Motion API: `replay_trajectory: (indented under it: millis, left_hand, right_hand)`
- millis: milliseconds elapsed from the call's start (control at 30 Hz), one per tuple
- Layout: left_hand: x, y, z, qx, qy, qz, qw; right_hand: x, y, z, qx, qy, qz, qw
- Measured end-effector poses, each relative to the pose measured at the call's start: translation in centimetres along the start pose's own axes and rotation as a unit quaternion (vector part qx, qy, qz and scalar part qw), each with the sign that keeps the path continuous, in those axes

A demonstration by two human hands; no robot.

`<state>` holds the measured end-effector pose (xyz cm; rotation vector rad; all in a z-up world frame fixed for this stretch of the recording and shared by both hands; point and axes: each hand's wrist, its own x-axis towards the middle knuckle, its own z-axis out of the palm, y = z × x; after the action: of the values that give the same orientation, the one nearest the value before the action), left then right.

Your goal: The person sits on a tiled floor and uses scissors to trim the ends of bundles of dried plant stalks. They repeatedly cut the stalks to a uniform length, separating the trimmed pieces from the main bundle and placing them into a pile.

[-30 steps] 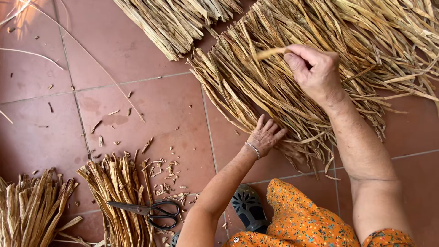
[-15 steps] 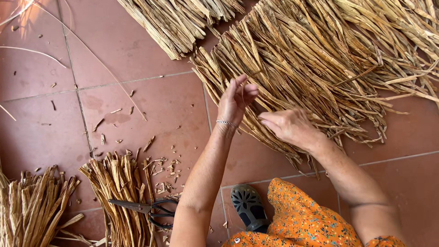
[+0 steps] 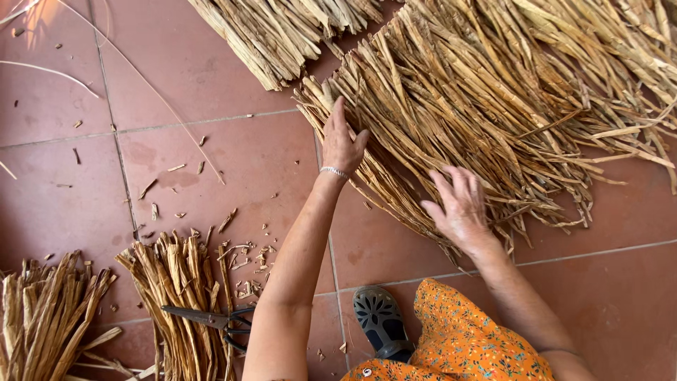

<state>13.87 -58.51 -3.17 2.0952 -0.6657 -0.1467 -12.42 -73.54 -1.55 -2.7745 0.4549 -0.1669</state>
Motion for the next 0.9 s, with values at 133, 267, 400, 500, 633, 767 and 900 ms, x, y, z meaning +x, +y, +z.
replay_trajectory:
  millis: [133,267,400,500,633,767,900]
  left_hand:
    - [-3.6,-3.2,0.2,0.109,0.061,-0.012,0.992]
    - [-4.7,-5.1,0.2,0.060,0.034,-0.126,0.990]
    - [-4.3,-4.1,3.6,-0.031,-0.081,-0.168,0.982]
    - [-4.3,-3.5,5.3,-0.059,-0.059,-0.037,0.996]
    - [-4.7,-4.0,2.6,-0.036,-0.126,-0.005,0.991]
    - [-7.5,-6.4,-6.6,0.047,-0.265,-0.048,0.962]
    - [-14.1,-10.9,-20.0,0.187,-0.311,-0.078,0.929]
  right_hand:
    - [1.3,-3.5,3.9,0.023,-0.030,-0.051,0.998]
    - [4.1,-4.9,6.4,-0.012,-0.021,-0.129,0.991]
    - [5.2,-3.2,7.3,-0.050,0.004,-0.136,0.989]
    - [4.5,-0.9,7.3,-0.091,0.012,-0.111,0.990]
    - [4.2,0.6,6.8,-0.139,0.058,-0.129,0.980]
    - [4.6,-0.8,5.3,-0.117,0.063,-0.148,0.980]
    - [3.9,-3.4,2.6,-0.071,0.039,-0.161,0.984]
